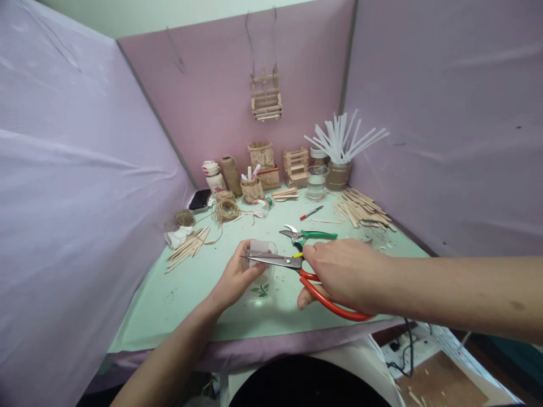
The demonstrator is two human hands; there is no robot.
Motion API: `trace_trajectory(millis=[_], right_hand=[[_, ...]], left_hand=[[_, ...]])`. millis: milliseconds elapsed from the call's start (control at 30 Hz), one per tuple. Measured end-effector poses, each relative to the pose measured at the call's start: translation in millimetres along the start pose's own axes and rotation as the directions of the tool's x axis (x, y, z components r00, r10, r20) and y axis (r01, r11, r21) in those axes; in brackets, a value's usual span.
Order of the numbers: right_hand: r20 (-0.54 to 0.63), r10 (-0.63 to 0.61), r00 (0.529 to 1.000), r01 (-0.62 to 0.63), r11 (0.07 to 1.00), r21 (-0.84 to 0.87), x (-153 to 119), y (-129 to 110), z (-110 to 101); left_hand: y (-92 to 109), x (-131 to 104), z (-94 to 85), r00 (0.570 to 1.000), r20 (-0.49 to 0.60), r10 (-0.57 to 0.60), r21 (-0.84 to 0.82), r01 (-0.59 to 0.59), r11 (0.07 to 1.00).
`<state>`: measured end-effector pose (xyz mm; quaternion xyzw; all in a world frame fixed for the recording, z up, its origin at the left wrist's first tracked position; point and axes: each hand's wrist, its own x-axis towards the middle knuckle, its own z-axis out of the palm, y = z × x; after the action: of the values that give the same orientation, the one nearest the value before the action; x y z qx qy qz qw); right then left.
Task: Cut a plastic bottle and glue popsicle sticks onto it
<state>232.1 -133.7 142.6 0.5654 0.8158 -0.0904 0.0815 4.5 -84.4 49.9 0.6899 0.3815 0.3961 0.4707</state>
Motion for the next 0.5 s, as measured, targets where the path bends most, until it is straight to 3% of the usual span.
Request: trace_trajectory(millis=[100,500], right_hand=[[0.027,0.031,0.999,-0.032,0.999,0.021,-2.2,-1.6,0.1],[0.022,0.062,0.998,-0.063,0.997,0.037,-6.0,-4.7,-1.3]], left_hand=[[-0.4,0.7,-1.3,0.999,0.053,-0.005,-0.045,0.008,0.999],[1.6,-0.1,6.7,0.999,-0.053,-0.008,-0.088,0.003,0.996]])
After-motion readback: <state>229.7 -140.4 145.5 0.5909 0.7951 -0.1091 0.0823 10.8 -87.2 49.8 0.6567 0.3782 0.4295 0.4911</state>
